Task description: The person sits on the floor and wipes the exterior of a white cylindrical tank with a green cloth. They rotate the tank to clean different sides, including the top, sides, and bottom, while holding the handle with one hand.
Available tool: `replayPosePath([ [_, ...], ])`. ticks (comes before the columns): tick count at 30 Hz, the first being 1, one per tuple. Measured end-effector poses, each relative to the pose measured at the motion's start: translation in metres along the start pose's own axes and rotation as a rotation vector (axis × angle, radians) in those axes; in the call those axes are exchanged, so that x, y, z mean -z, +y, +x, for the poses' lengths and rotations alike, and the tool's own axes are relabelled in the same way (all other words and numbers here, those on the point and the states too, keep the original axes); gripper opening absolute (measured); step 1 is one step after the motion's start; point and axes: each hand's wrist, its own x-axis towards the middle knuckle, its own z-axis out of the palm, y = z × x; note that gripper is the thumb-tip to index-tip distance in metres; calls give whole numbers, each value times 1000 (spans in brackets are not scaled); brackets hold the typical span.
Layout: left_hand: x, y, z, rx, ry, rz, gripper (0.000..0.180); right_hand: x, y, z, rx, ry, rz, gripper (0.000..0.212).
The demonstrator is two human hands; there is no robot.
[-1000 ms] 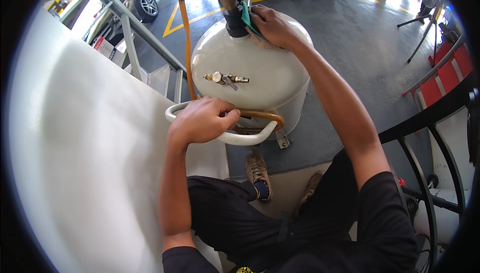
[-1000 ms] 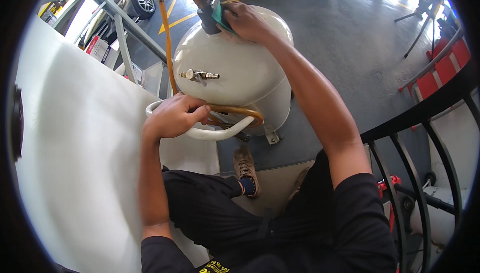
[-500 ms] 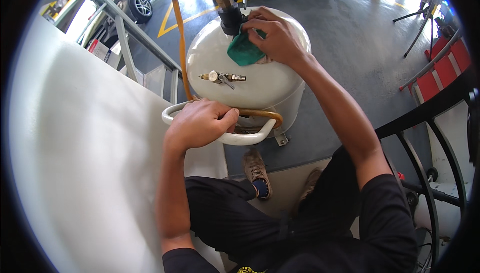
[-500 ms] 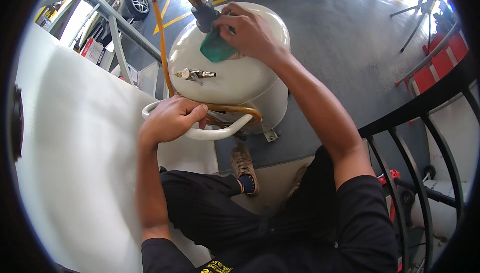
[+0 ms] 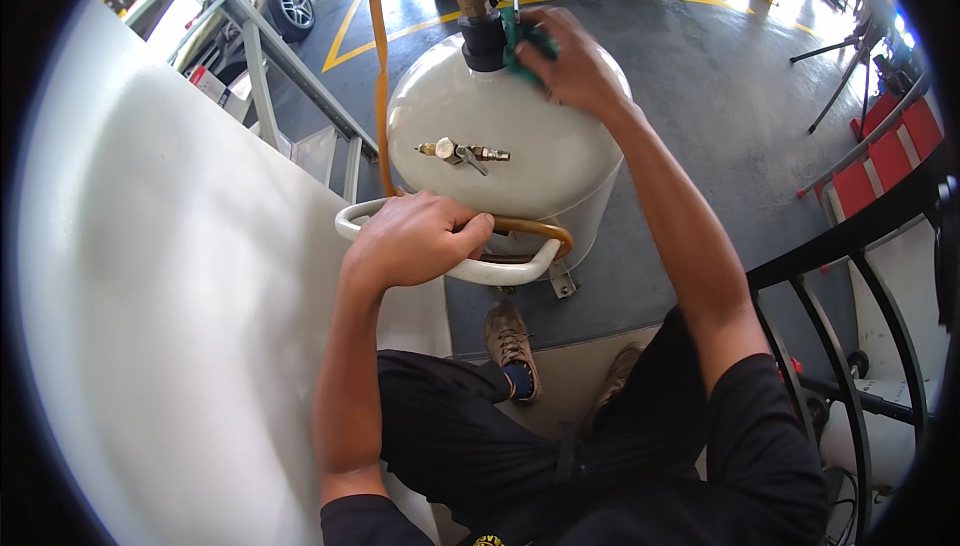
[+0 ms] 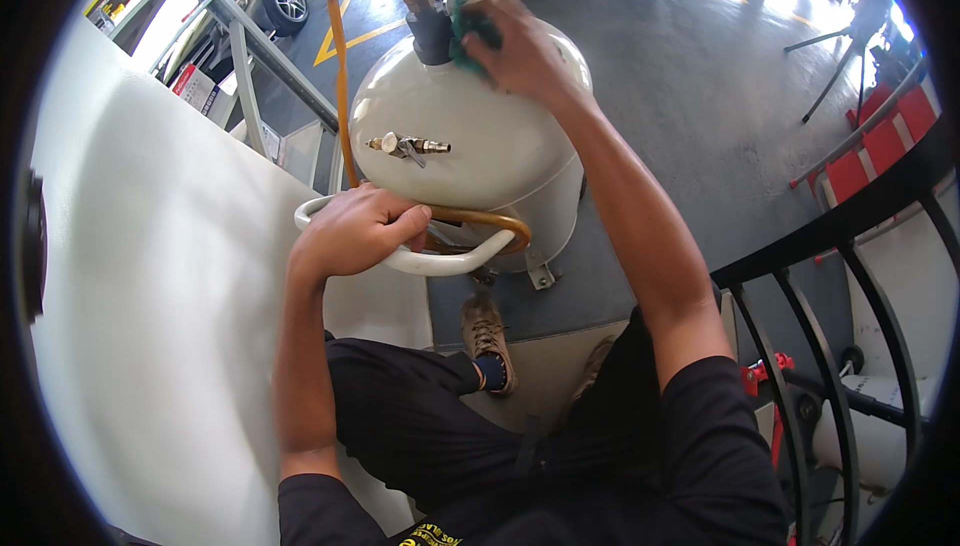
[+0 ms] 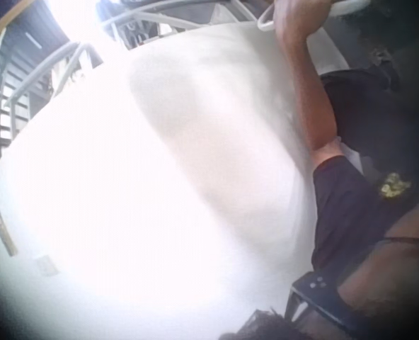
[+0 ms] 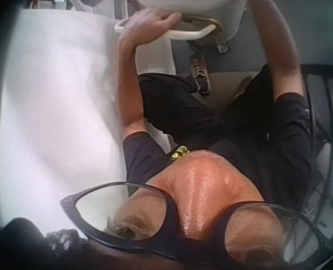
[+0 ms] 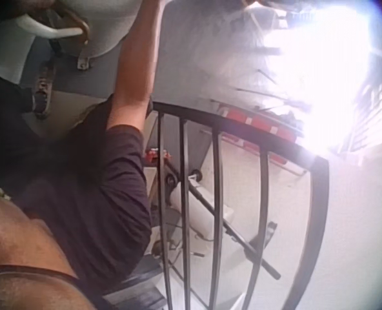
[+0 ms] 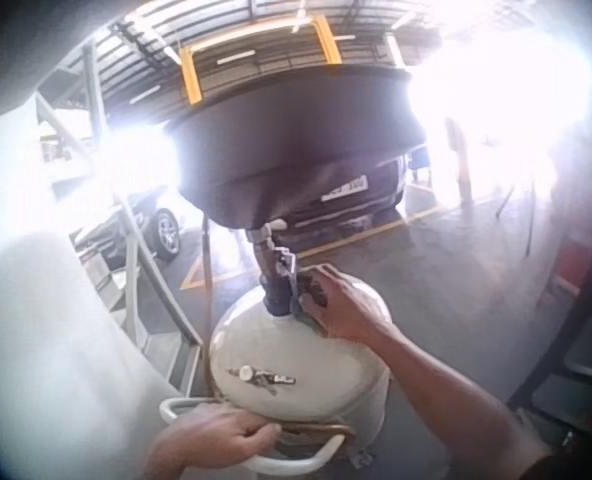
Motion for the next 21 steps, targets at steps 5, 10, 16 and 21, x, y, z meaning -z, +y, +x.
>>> replayPosePath([
  [5, 1, 0, -1, 50, -20, -10, 46, -8, 2, 3, 180, -31, -191, 40],
  [10, -1, -1, -3, 45, -19, 2, 47, 3, -3, -9, 422, 14, -477, 32],
  [16, 1, 1, -1, 32, -19, 25, 47, -8, -4, -7, 298, 128, -382, 30],
  [21, -2, -2, 2, 68, -34, 46, 47, -7, -19, -12, 625, 169, -435, 28],
])
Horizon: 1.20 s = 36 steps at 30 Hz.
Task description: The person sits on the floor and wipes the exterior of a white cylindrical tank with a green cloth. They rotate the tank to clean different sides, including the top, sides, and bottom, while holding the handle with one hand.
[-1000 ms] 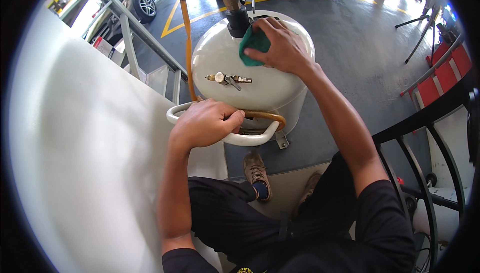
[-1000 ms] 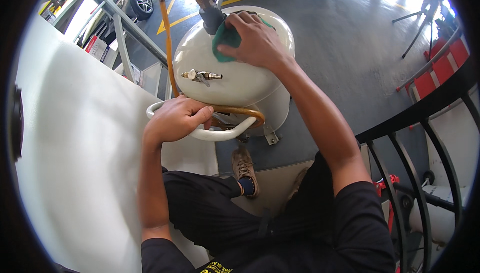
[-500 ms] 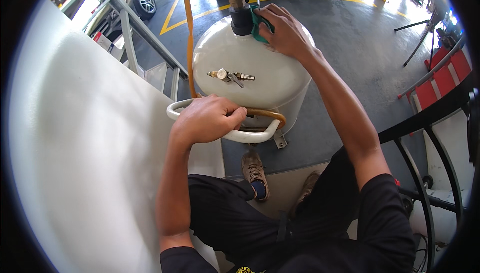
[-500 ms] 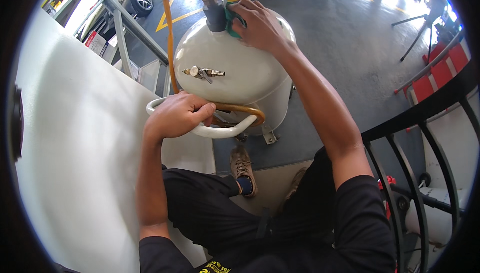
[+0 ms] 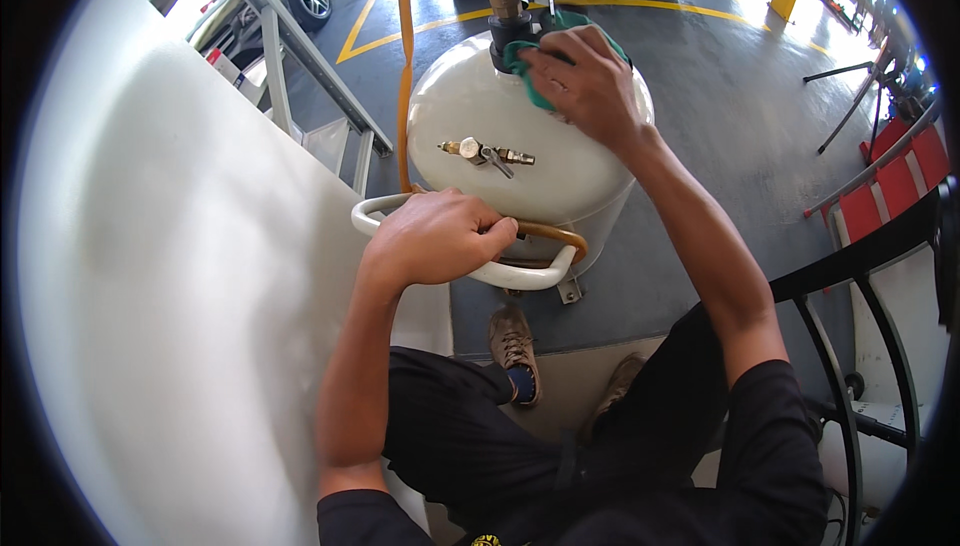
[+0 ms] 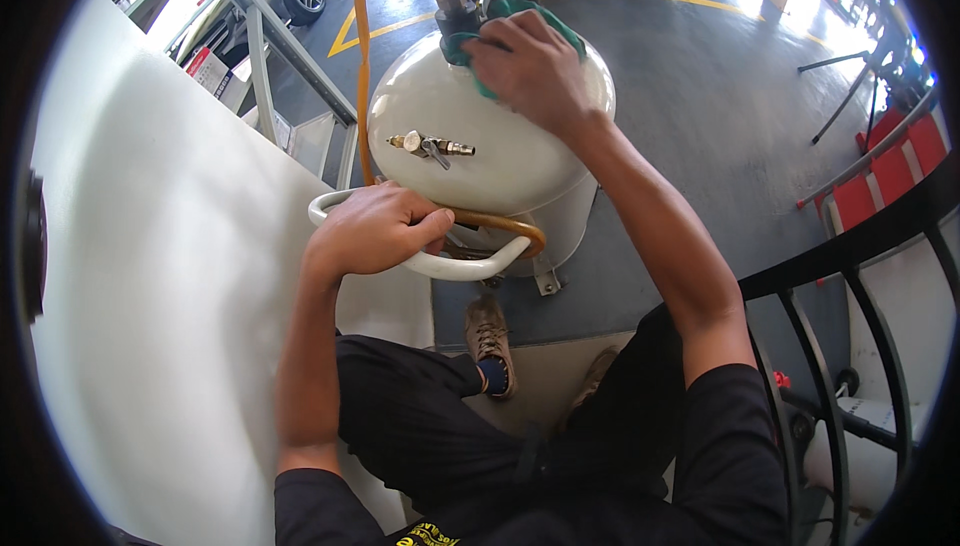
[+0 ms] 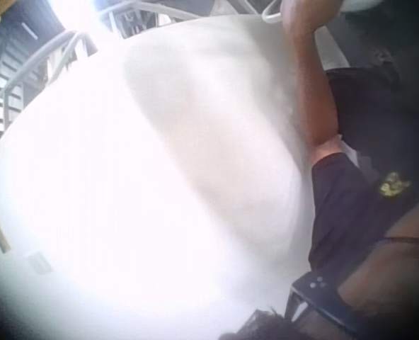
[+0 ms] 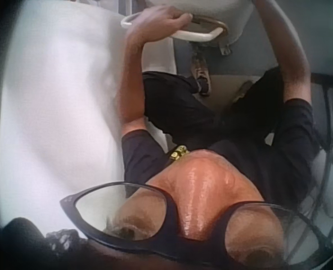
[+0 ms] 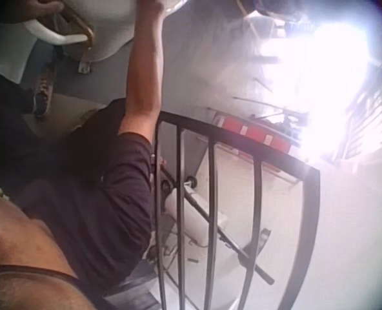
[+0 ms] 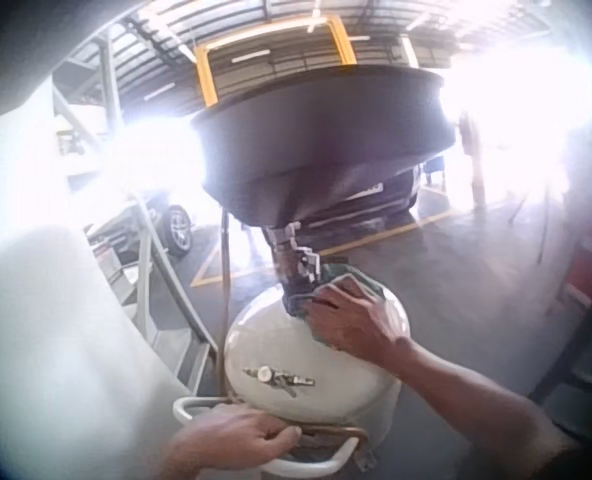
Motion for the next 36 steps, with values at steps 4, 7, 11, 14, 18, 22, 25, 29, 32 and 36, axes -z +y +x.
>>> replayPosePath([
  [4, 0, -2, -4, -21, 16, 6, 47, -28, -41, 25, -52, -266, -243, 25],
  [7, -2, -4, -5, -40, 84, -3, 48, -48, -42, 46, -197, -467, -267, 33],
  [11, -1, -5, -10, -35, 112, 2, 48, -39, -31, 24, -188, -215, -145, 32],
  [14, 0, -6, -12, -61, 91, 14, 48, -22, -26, 12, -333, -102, 33, 31],
  [18, 2, -6, -13, -84, 73, 15, 48, -3, 8, 8, -798, -269, 196, 31],
  [22, 1, 1, -3, -147, 106, -10, 49, -9, 62, -14, -703, -463, -1, 53],
  [25, 2, 2, -8, -131, 133, -44, 50, -5, 52, -31, -592, -556, 36, 63],
  [29, 4, 5, -19, -106, 188, -22, 51, 36, -41, -48, -327, -468, 18, 61],
  [32, -2, 10, -13, -119, 207, -48, 51, 54, -34, -62, -288, -438, 71, 58],
  [36, -1, 15, -6, -153, 201, -54, 51, 28, 55, -79, -738, -309, 241, 55],
])
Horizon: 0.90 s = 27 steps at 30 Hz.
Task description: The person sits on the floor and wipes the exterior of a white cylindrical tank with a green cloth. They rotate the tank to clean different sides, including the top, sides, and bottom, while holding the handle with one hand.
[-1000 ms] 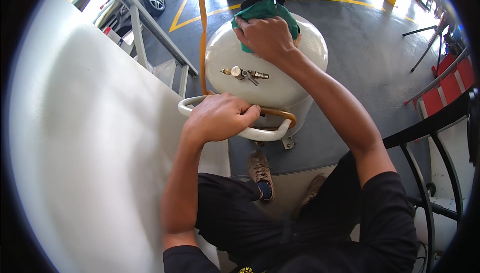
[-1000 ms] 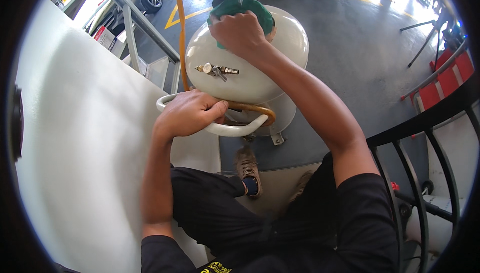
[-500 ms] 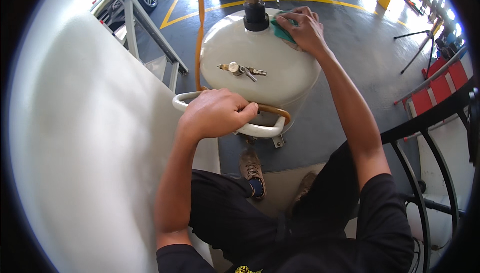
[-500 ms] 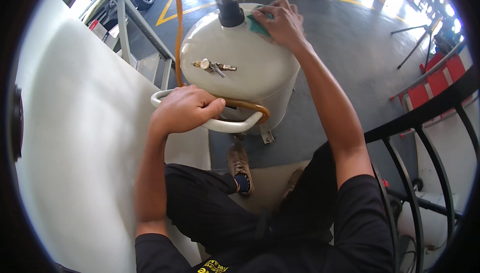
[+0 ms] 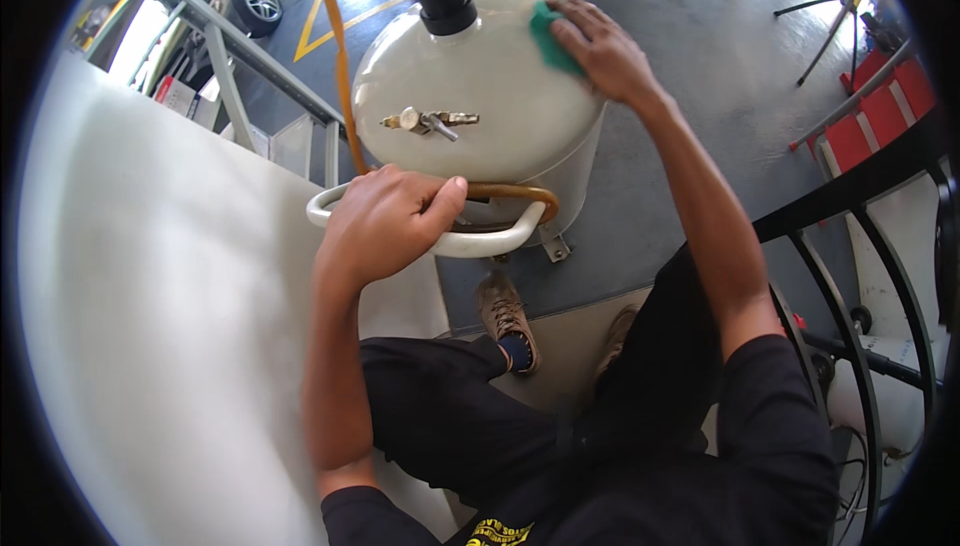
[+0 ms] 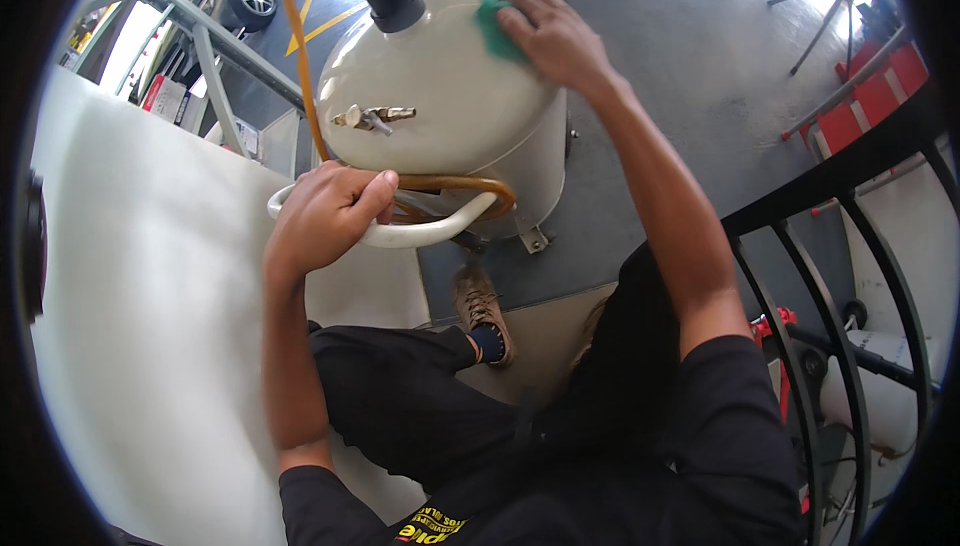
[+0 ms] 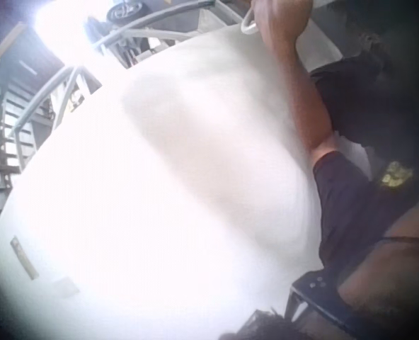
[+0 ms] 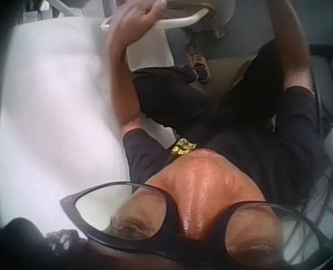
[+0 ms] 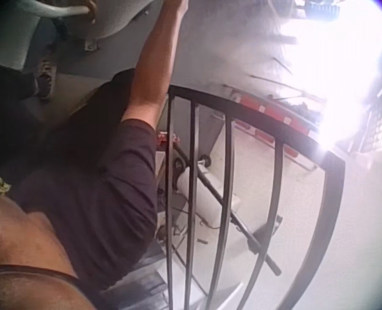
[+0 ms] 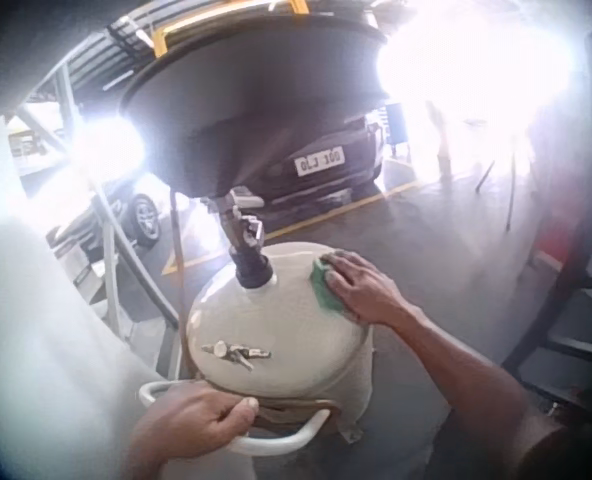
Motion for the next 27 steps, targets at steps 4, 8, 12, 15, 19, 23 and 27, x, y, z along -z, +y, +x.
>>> replayPosePath([
  [4, 3, 3, 5, 61, -16, 36, 44, -8, -38, -15, 236, -22, -238, 55],
  [8, -3, -7, 5, -37, 45, 23, 52, -28, -114, -71, 601, -174, -236, 54],
  [12, 1, -8, 0, -11, 27, 29, 51, -23, -102, -47, 587, -159, -225, 51],
  [15, -6, -4, 7, -49, 51, 11, 51, -22, -69, -15, 449, -42, -314, 52],
  [19, 2, -5, 1, -65, 68, 39, 51, -21, -95, -38, 568, -112, -293, 49],
  [23, 0, -18, -3, -112, 34, -26, 43, -18, -85, -61, 604, -86, -163, 47],
  [27, 0, -41, 1, -264, 144, -116, 41, -13, -2, -33, 220, 129, -42, 48],
])
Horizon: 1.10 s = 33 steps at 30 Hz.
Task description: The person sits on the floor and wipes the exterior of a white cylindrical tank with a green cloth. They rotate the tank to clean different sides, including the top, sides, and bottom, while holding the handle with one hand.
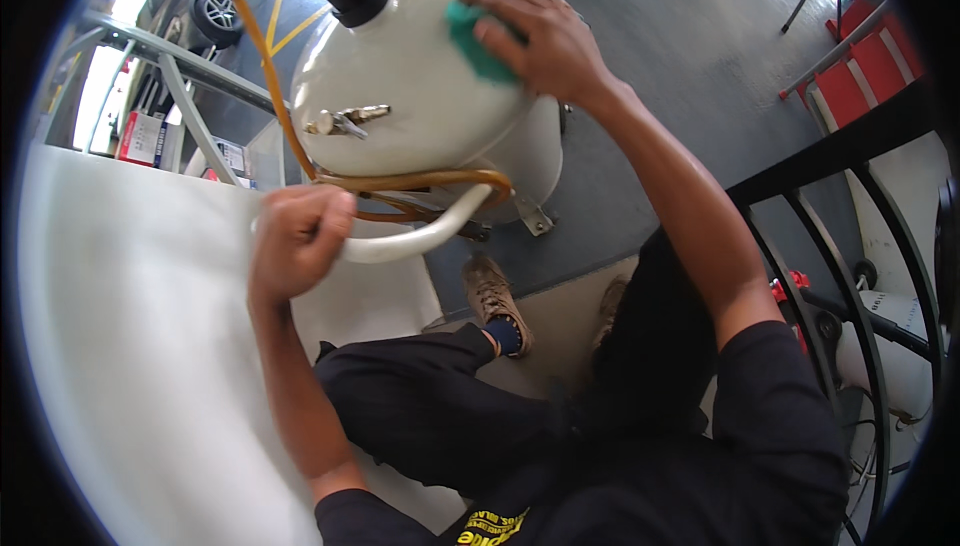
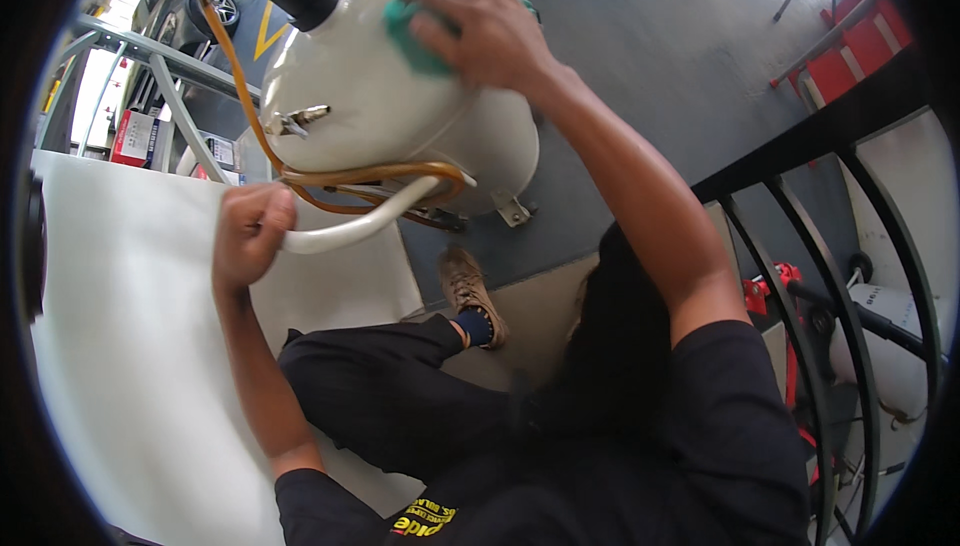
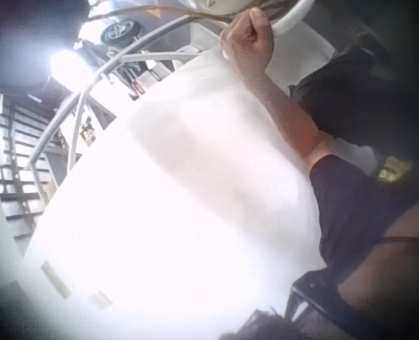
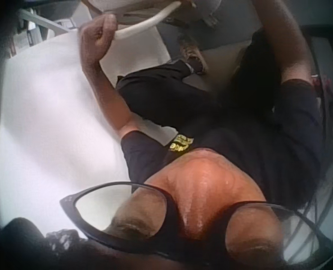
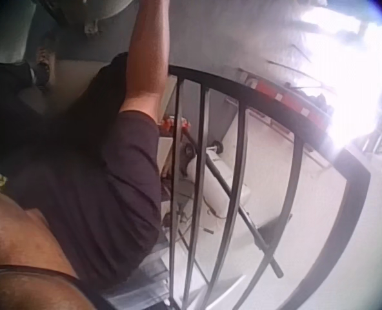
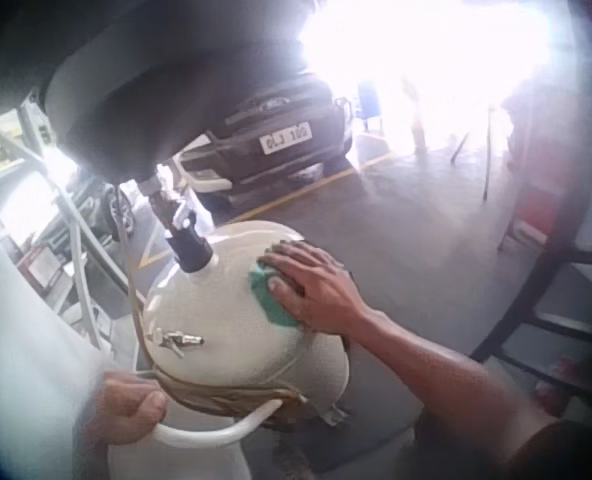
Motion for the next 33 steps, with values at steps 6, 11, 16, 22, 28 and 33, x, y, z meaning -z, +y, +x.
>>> replayPosePath([
  [6, 19, -41, -11, 23, 193, 63, 42, -20, 10, -16, -904, 27, 984, 57],
  [11, 35, -95, -2, 66, 364, 64, 39, -66, -31, -24, -425, 343, 408, 60],
  [16, 37, -131, -5, 458, 553, 46, 40, -128, -37, -71, -610, 524, 597, 57],
  [22, 67, -168, 26, 646, 432, -206, 57, -218, 59, -166, -1279, 415, 695, 58],
  [28, 68, -174, 12, 790, 374, 82, 53, -161, -2, -43, -790, 575, 640, 52],
  [33, 86, -192, 19, 780, 310, 5, 49, -139, -25, -50, -468, 584, 516, 57],
])
